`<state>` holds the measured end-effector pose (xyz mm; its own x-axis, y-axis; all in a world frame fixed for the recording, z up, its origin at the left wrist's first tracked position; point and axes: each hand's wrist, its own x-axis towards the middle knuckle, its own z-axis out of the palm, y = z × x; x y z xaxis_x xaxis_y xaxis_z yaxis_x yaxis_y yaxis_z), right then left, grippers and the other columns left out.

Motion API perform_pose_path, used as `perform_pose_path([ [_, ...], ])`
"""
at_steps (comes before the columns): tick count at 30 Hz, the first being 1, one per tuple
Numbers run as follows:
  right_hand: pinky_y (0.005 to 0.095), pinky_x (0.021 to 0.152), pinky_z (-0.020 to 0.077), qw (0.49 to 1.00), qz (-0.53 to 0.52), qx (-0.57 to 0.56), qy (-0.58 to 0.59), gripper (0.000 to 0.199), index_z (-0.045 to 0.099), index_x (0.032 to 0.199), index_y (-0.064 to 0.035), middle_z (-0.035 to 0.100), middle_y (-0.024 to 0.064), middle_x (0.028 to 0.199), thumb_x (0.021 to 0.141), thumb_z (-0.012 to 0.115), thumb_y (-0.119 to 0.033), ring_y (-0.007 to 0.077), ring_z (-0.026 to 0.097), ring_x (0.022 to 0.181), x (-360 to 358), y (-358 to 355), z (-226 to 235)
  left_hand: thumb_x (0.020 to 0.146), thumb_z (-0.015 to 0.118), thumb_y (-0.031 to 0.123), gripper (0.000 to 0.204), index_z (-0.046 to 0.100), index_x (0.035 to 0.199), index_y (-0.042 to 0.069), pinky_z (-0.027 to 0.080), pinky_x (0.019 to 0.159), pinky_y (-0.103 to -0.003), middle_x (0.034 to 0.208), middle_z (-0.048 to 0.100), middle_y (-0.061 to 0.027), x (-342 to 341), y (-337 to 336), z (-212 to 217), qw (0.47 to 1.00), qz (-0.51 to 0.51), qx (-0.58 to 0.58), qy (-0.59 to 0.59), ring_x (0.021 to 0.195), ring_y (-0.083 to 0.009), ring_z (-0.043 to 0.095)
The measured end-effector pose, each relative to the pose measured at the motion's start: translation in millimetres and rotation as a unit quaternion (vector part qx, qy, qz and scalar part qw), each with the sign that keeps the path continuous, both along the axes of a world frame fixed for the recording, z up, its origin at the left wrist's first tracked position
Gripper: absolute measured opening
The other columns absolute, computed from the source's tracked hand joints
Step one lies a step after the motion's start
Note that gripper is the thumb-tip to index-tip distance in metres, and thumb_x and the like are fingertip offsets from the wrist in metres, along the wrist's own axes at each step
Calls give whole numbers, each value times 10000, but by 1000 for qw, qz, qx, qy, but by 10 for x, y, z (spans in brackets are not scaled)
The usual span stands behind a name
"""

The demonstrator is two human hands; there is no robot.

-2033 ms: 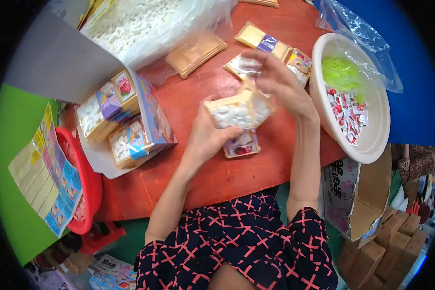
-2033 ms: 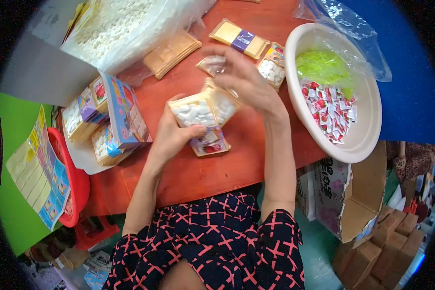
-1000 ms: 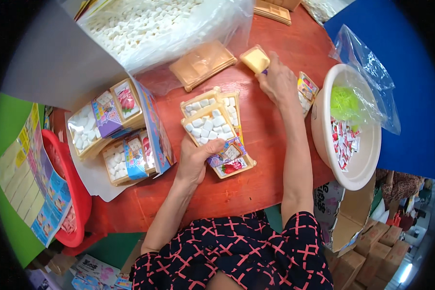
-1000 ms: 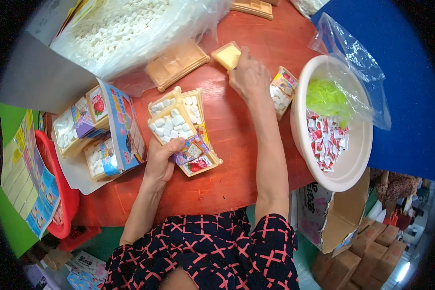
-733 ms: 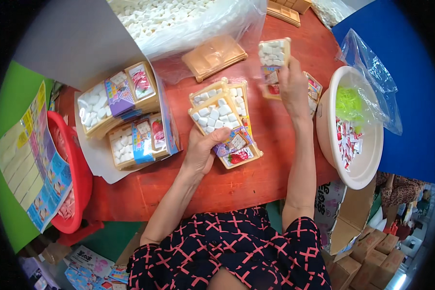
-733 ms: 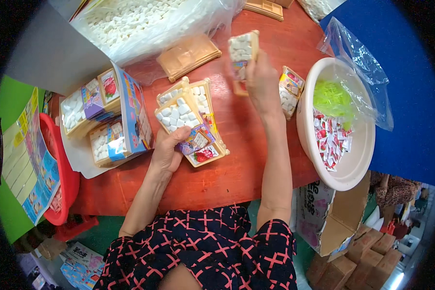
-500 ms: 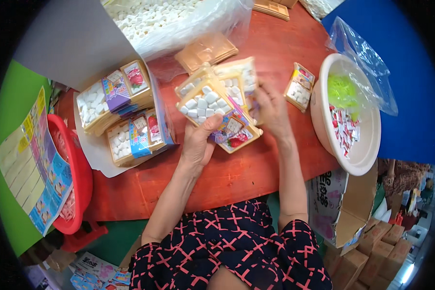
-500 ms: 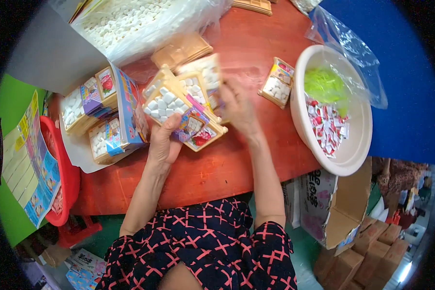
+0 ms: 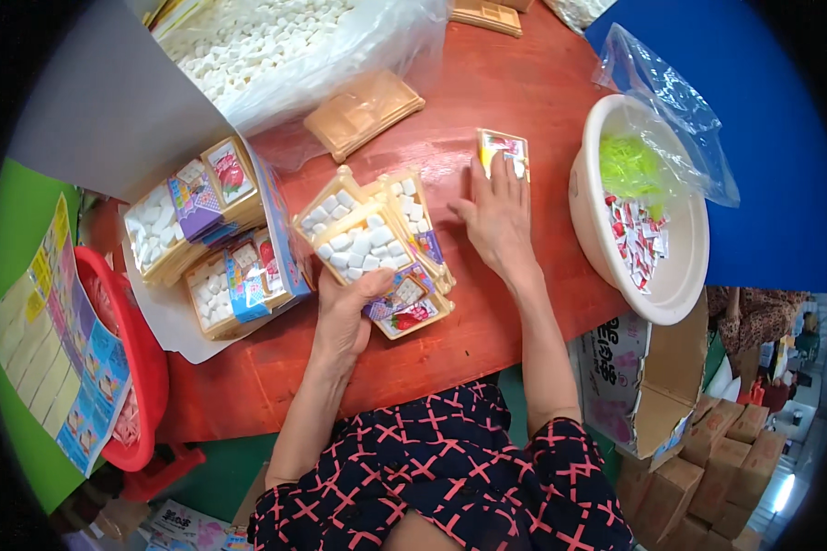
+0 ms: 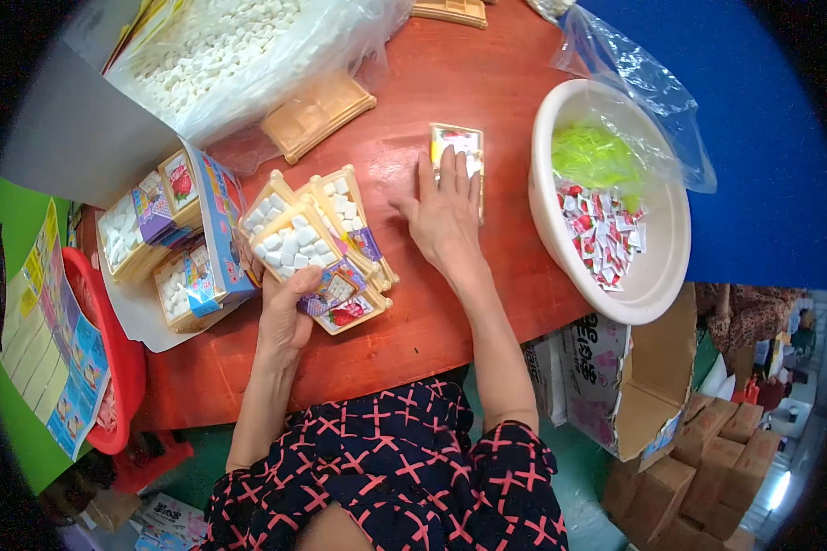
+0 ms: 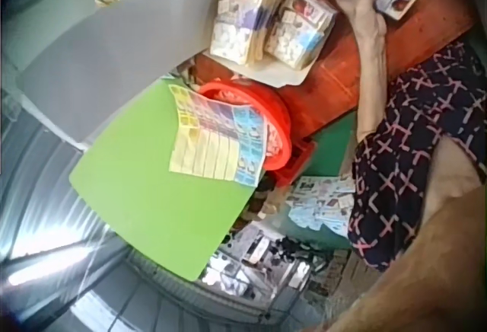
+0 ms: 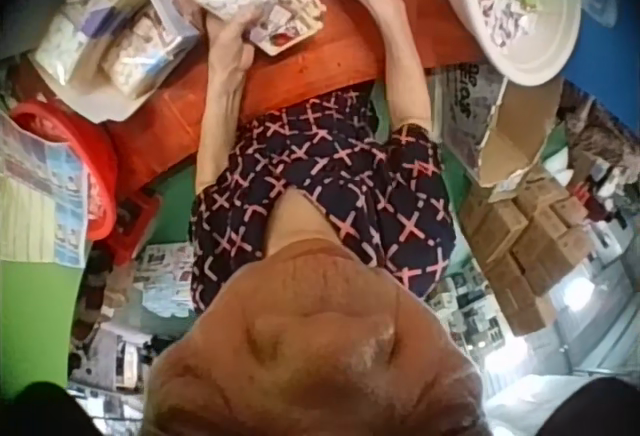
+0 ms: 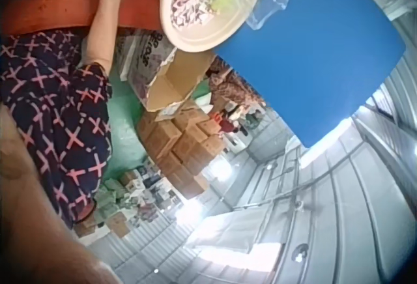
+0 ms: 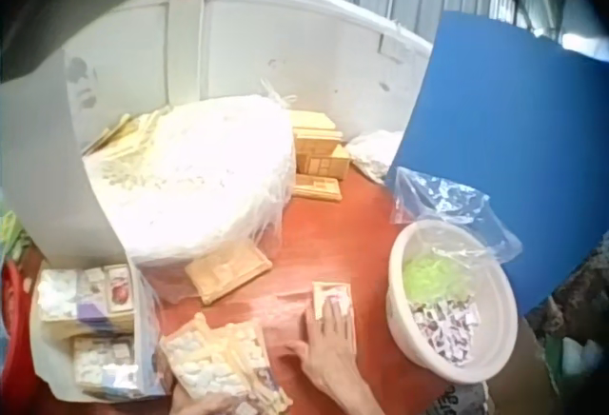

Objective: Assembling a cardboard product box and filling it with small packaged toy sets.

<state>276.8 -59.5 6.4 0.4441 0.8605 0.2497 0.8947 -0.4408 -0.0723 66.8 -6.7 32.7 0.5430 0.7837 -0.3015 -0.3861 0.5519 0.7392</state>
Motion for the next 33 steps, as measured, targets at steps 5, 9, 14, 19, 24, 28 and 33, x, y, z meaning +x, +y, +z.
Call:
perform_pose_path([
  [5,475,926,357,993,-96,65,30,755,340,1271,16,400,291,1219,714,709,-335,446,401,1108,66,-148,122,683,681,38,626,400,1237,-32,478,858,-302,1130,558,-113,-49,5,17,1000,-25,2,-9,1009,-191,575],
  [9,442,889,388,992,-36,34,118,662,358,1232,34,486,239,1093,685,692,-126,397,469,971,-24,-193,235,668,685,33,607,434,1216,-36,476,861,-305,1099,581,-114,-26,4,48,998,-52,20,-11,986,-198,588],
  [14,493,1015,293,986,164,13,10,606,372,1245,26,476,213,1145,700,610,-91,359,419,1130,25,-322,416,623,736,51,629,472,1186,-45,468,848,-306,1039,615,-100,-22,153,266,971,-206,117,32,930,-180,596],
  [19,491,1064,263,941,321,-53,-88,342,524,1098,55,457,172,1257,804,451,-105,317,342,1263,-174,-369,595,595,763,80,748,398,1241,-6,424,902,-308,1139,552,-103,48,243,174,940,-234,243,54,1042,-169,530],
  [24,488,1045,296,932,357,-43,-52,319,538,1081,38,503,166,1208,790,480,-78,315,381,1245,-124,-378,430,608,757,98,743,384,1243,1,423,907,-316,1166,531,-106,51,331,30,939,-325,112,7,1059,-169,517],
  [28,448,1023,309,970,197,140,5,498,453,1191,26,445,210,1261,707,568,6,360,397,1215,-194,-361,181,617,741,58,746,354,1251,-12,434,893,-316,1115,555,-98,114,240,-22,957,-248,148,27,1027,-165,533],
  [33,364,990,338,661,-45,331,672,601,327,1296,27,393,156,1329,762,600,-16,252,422,1192,-344,-412,110,616,725,35,654,422,1193,-23,445,868,-310,1083,573,-95,75,246,-54,978,-192,83,-11,998,-172,556],
])
